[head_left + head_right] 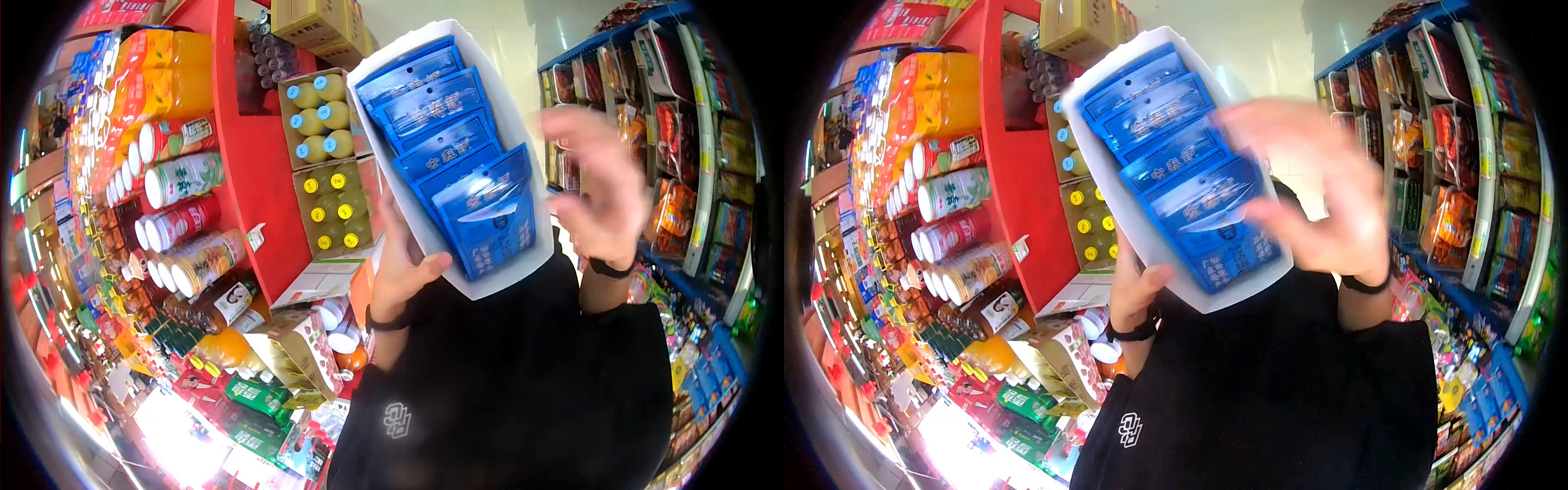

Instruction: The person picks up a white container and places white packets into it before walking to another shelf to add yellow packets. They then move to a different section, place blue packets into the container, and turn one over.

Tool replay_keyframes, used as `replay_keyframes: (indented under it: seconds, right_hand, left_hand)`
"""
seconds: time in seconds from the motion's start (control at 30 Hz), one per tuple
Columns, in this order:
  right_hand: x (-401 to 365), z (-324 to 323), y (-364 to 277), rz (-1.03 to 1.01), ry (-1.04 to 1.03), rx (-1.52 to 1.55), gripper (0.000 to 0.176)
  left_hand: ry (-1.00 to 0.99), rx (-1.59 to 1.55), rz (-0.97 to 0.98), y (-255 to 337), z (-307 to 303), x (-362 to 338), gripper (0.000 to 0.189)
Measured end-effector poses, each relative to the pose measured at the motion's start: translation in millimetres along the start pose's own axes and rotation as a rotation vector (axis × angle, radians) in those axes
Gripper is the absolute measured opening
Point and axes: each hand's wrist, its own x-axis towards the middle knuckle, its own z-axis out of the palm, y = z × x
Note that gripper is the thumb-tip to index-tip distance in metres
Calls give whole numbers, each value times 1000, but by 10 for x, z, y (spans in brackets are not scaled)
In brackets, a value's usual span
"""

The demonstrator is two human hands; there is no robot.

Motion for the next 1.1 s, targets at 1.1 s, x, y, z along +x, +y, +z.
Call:
replay_keyframes:
  seconds: [1.1]
  right_hand:
    - [1844,233,2836,774,-617,800,81]
  left_hand:
    - [173,61,-89,693,-781,3033,83]
